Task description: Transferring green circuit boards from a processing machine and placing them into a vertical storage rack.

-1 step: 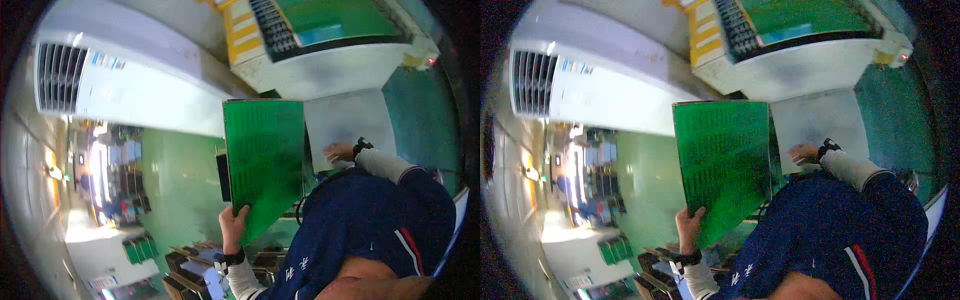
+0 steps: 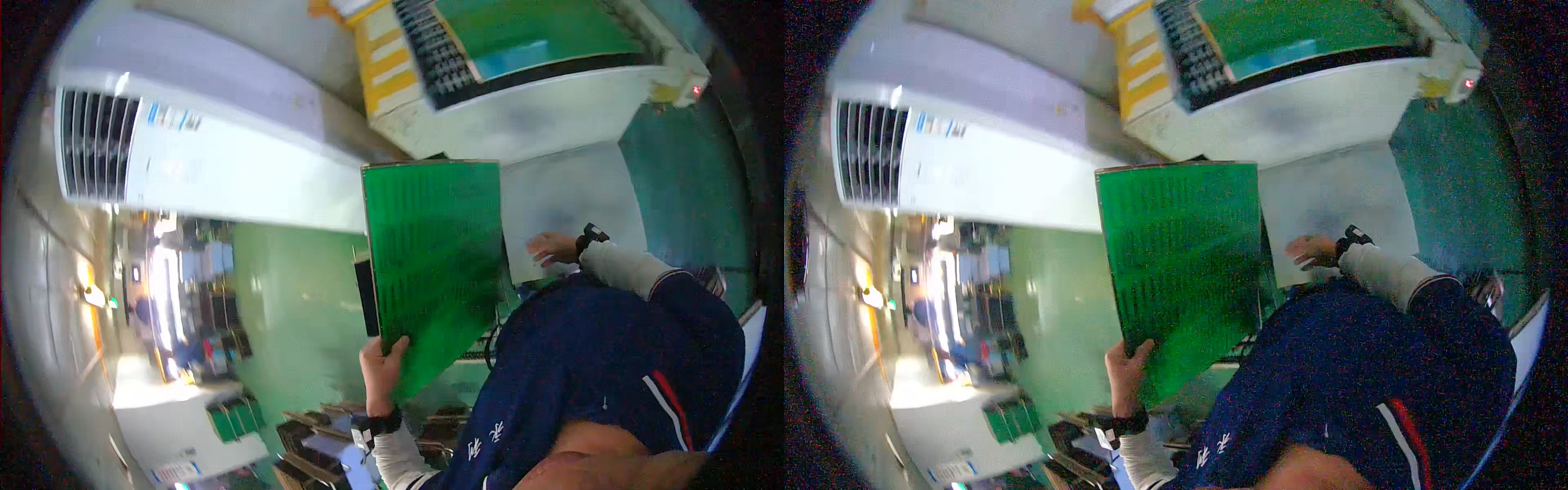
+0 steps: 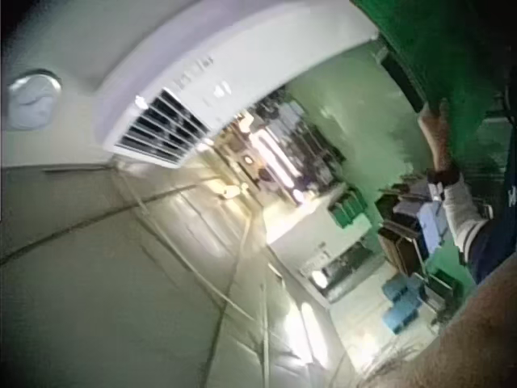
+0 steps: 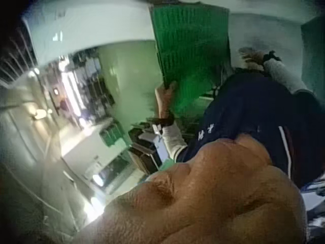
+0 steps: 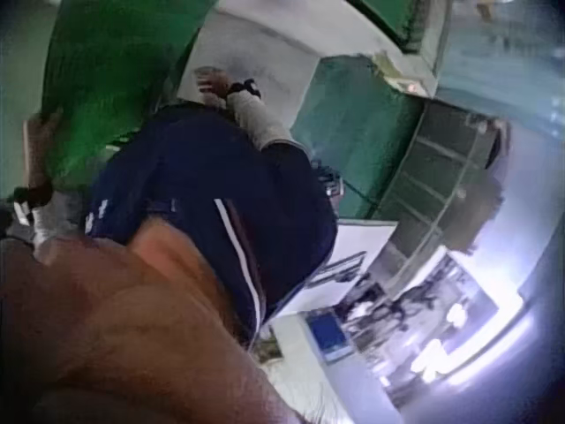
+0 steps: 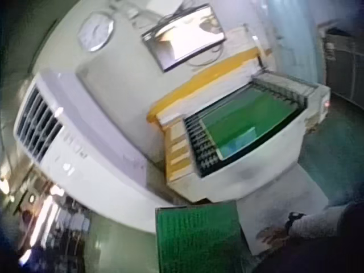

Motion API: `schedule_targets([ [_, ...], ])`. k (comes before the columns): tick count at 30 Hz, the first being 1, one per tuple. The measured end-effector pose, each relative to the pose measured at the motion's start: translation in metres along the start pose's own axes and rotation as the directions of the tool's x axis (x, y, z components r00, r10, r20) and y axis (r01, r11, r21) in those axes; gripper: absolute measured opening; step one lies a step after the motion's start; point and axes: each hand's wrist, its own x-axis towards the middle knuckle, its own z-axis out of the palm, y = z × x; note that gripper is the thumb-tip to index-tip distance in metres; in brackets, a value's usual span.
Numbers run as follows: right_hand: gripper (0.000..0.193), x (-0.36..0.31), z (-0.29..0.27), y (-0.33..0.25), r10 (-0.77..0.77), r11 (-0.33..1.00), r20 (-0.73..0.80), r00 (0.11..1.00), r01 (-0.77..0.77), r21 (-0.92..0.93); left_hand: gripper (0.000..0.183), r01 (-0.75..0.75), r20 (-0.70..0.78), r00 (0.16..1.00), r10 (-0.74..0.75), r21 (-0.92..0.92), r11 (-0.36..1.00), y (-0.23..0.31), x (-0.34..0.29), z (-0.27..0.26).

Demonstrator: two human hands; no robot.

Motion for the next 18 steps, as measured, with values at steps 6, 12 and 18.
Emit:
schedule_targets([
  [6, 0.052, 0.017, -0.108, 0.061, -0.442, 0.615, 0.344, 0.829, 0.559, -0.557, 0.023, -0.129, 0.3, 0.947, 0.113, 0.033, 0.991, 0.103, 0.061, 0.058],
  [12, 0.06, -0.099, -0.101, 0.014, -0.205, 0.885, -0.012, 0.979, 0.191, 0.425, 0.029, -0.41, 0.559, 0.766, 0.317, 0.046, 0.911, 0.169, 0.143, 0.138],
  [18, 0.051, -0.142, -0.125, 0.055, -0.164, 0.754, -0.2, 0.966, 0.254, 0.606, 0.038, -0.674, 0.718, 0.533, 0.448, 0.041, 0.738, 0.269, 0.202, 0.248],
])
